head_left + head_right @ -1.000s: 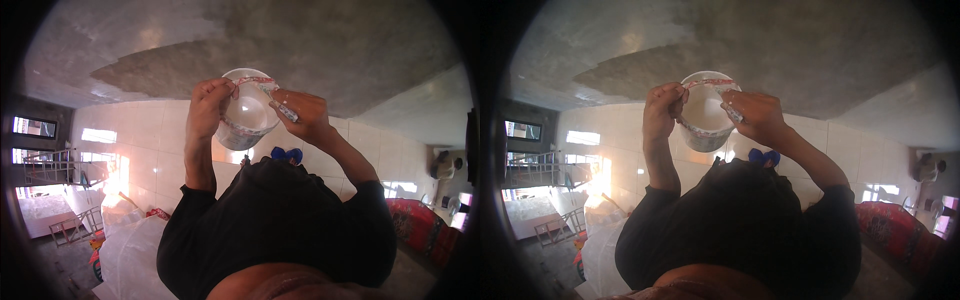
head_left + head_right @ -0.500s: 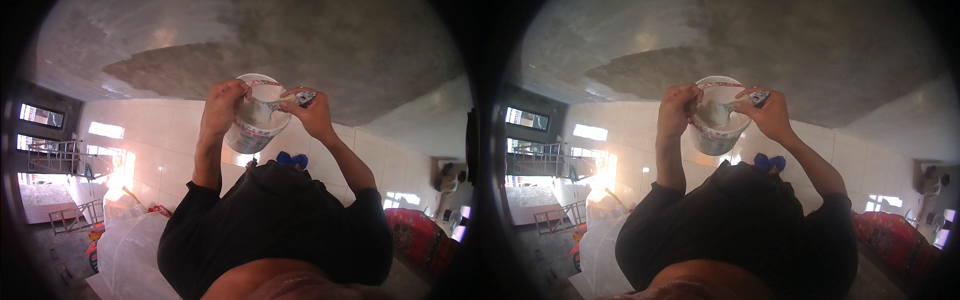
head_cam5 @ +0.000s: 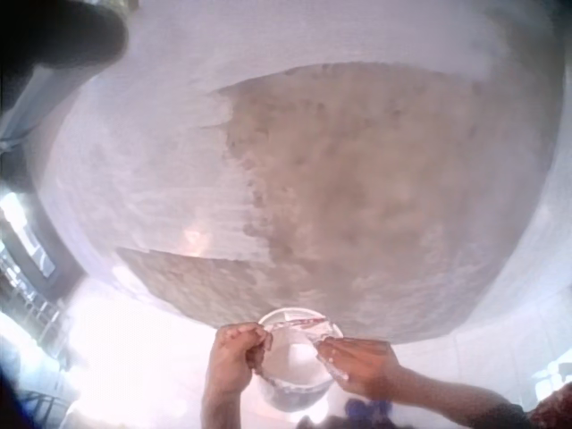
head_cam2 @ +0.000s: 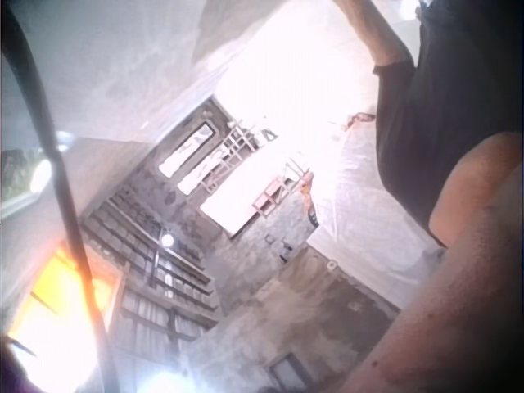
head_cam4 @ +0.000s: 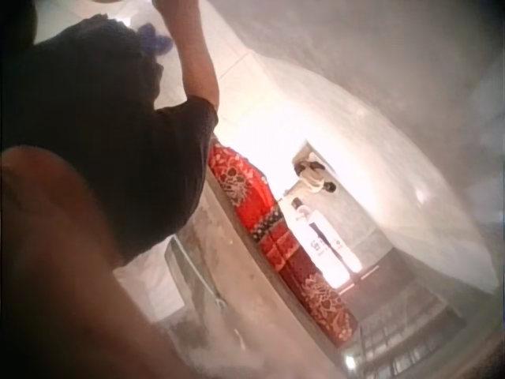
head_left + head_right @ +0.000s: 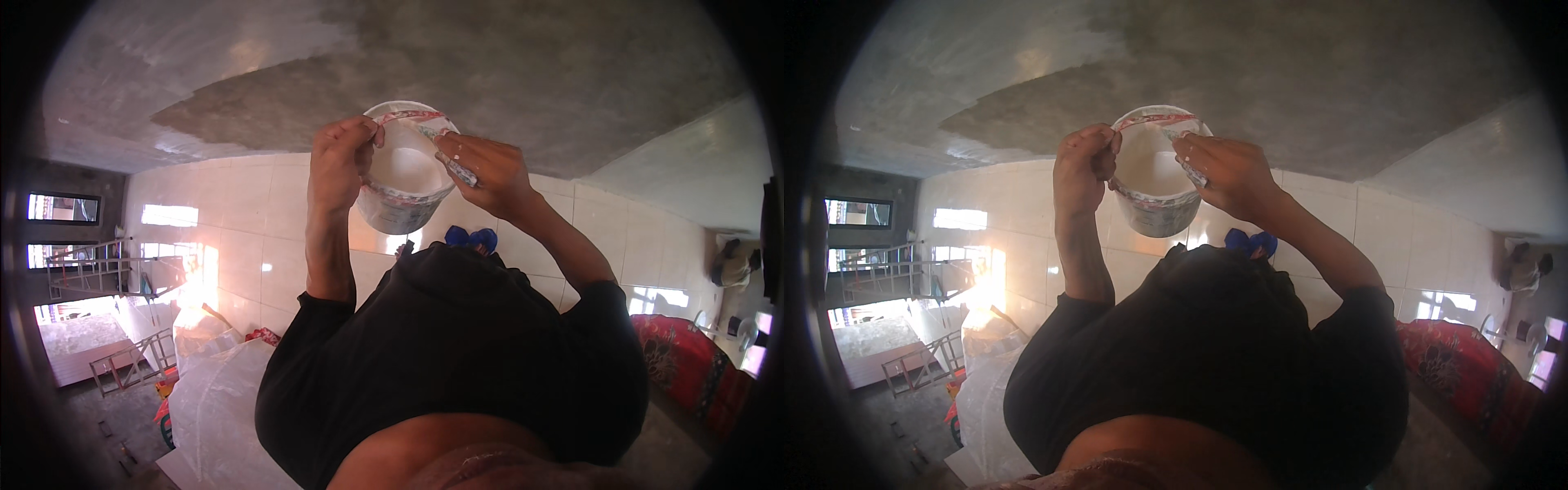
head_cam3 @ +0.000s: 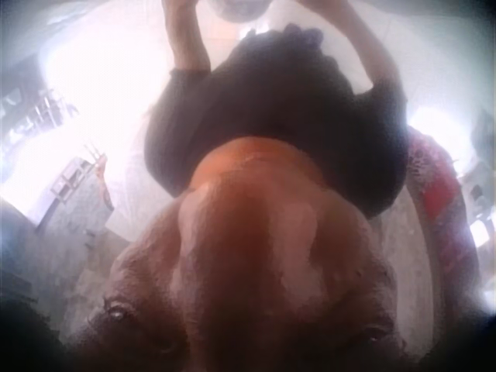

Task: The person paints a ceiling using a paintbrush and a small bucket of white paint. They repeatedly dip the brush into the bucket and apply paint to the ceiling surface in broad strokes.

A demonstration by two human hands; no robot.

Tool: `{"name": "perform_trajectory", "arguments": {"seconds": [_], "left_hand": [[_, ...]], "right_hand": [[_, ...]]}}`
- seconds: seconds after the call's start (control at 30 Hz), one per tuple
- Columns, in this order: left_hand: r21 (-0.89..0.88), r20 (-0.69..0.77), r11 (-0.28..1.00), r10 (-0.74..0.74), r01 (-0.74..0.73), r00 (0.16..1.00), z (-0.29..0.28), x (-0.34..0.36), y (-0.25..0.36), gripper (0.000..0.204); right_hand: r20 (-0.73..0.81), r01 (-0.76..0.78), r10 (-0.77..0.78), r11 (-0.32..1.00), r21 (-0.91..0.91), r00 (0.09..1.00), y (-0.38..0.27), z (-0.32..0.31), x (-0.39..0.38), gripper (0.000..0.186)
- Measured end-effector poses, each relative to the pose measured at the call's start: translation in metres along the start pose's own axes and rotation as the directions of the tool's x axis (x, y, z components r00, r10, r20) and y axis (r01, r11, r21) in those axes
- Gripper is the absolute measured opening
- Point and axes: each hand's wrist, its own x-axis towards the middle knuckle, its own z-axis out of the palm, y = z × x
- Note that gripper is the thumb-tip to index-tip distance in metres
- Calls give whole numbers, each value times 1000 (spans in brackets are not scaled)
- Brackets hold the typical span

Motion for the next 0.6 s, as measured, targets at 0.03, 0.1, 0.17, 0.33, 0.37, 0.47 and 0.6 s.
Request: {"name": "perform_trajectory", "arguments": {"seconds": [0.03, 0.1, 0.17, 0.33, 0.37, 0.47, 0.6], "left_hand": [[-5, 13, 1000, 4, -4, 1000, 1, 2, 0, 25], [-13, 42, 1000, 12, -11, 999, 5, 6, 2, 24], [-46, 42, 999, -1, 3, 999, 11, 7, 5, 23], [-23, 9, 1000, 11, -11, 1000, 23, 6, 10, 23], [-21, -6, 1000, 19, -19, 1000, 25, 4, 12, 23], [-25, -52, 999, 36, -37, 998, 34, -4, 7, 24], [-43, -62, 998, 35, -38, 997, 45, -5, 3, 24]], "right_hand": [[-25, -15, 16, 999, 35, 1000, -2, -5, -1, 28], [38, -265, 263, 940, 214, 964, -5, -16, -2, 23], [156, -478, 454, 796, 370, 877, -6, -25, 2, 20], [382, -678, 611, 372, 634, 693, 11, -20, 12, 17], [360, -658, 623, 349, 667, 695, 15, -18, 11, 17], [269, -613, 633, 419, 669, 726, 23, -27, 5, 16], [107, -440, 430, 835, 331, 896, 25, -34, -4, 20]]}}
